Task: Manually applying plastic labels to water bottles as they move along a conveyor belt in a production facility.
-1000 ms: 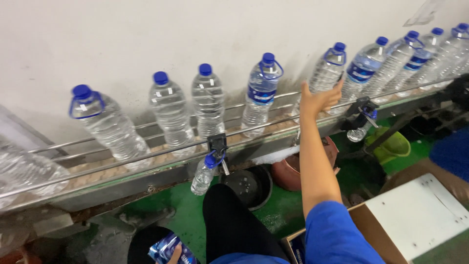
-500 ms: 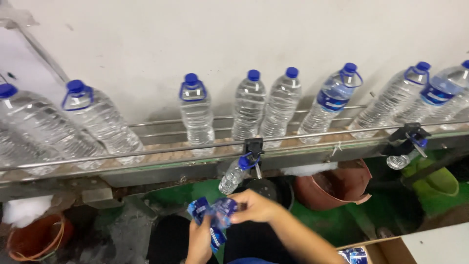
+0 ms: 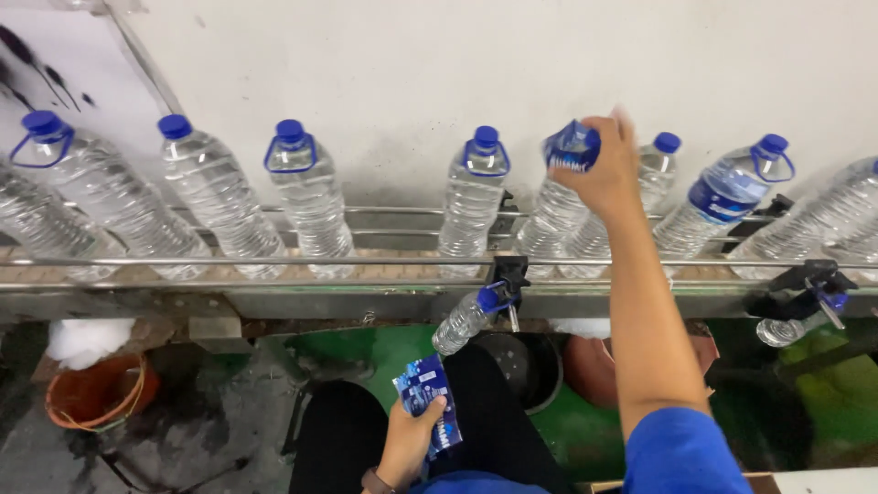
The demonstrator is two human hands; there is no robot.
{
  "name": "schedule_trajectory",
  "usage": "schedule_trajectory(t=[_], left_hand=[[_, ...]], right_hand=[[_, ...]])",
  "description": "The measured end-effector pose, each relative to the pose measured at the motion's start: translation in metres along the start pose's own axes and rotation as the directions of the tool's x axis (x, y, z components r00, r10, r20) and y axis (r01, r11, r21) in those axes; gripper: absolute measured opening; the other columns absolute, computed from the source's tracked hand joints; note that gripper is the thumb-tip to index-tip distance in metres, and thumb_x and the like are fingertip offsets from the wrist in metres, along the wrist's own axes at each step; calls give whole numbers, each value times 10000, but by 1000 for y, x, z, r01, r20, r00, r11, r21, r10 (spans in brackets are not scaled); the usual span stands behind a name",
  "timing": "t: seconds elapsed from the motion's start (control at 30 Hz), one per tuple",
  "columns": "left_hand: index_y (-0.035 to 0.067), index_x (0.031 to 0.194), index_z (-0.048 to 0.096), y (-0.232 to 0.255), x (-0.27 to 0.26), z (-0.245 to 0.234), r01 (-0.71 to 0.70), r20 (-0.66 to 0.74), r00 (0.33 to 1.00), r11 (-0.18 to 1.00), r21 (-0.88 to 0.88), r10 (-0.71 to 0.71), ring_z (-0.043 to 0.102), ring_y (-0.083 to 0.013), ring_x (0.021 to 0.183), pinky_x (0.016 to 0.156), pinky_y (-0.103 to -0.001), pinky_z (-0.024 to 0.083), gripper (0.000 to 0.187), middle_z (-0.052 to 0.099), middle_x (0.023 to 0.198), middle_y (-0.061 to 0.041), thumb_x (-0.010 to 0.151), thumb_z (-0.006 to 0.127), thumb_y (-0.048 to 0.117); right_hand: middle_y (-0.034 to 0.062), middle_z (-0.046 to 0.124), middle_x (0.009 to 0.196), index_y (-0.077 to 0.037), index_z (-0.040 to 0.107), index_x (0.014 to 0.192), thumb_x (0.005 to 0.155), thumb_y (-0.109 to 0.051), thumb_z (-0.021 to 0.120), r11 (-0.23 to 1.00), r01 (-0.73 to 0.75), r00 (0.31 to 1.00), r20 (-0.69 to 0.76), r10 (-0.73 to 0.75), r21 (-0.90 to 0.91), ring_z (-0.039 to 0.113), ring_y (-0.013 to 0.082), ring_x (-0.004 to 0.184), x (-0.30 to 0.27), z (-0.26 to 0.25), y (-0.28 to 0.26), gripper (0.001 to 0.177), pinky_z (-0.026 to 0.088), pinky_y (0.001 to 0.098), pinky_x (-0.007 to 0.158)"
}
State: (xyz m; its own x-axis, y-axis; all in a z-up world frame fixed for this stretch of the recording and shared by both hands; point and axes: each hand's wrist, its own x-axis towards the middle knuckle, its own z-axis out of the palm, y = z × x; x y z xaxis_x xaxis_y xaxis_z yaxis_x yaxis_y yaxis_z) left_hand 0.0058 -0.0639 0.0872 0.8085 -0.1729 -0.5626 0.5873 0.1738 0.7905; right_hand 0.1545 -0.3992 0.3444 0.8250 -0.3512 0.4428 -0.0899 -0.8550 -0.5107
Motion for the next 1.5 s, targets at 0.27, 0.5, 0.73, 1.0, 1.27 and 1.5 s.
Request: schedule_trajectory(t=[0.27,0.5,0.73,1.0,1.27,1.5], left_hand=[[20,1135,715,-1,-1,-7,21,-59,998,996,-82,-26,754,-292,954,886,-430,615,301,792,1025,-154,850,782,91],[-3,1137,730,15,-1,-3,-51,-197,980,959,-280,-6,736,-298,929,873,-411,595,299,774,1017,-171,850,779,63],[-28,1215,701,28,-10,-10,-172,-239,968,903,-394,80,722,-290,1048,958,-388,564,359,766,1134,-193,874,729,80],[-14,1124,634,-9,11,-14,-59,9,998,906,-420,69,645,-296,722,731,-416,556,180,673,856,-195,977,560,58],[1,1144,693,-6,2,-9,-8,15,1000,992,-128,10,742,-271,884,870,-407,622,259,791,1050,-157,898,719,76],[52,1290,670,9,-11,-15,95,-82,991,992,-82,-101,733,-285,1105,1015,-425,570,426,778,1165,-139,879,746,135]], right_hand=[[240,40,1699,-187,-37,1611,816,-83,934,866,1,921,-338,193,499,161,401,1586,-64,55,56,1260,229,572,1255],[199,69,1715,-107,91,1632,935,-208,794,970,-22,897,-424,126,242,51,402,1588,-142,81,9,995,71,635,1276],[-14,680,891,-94,713,954,886,-185,793,782,-316,600,751,-274,538,589,69,834,-269,176,-30,139,492,268,765],[30,600,724,-133,602,816,1033,-364,595,954,226,970,47,-239,198,560,179,647,-94,49,-93,317,449,337,585],[95,450,1348,-149,657,1213,799,-384,873,839,541,819,193,-541,54,413,341,1244,1,43,-107,522,281,555,1091],[135,118,1702,-126,134,1606,757,-491,842,829,233,956,39,-292,509,159,396,1584,-31,42,-62,1164,180,545,1263]])
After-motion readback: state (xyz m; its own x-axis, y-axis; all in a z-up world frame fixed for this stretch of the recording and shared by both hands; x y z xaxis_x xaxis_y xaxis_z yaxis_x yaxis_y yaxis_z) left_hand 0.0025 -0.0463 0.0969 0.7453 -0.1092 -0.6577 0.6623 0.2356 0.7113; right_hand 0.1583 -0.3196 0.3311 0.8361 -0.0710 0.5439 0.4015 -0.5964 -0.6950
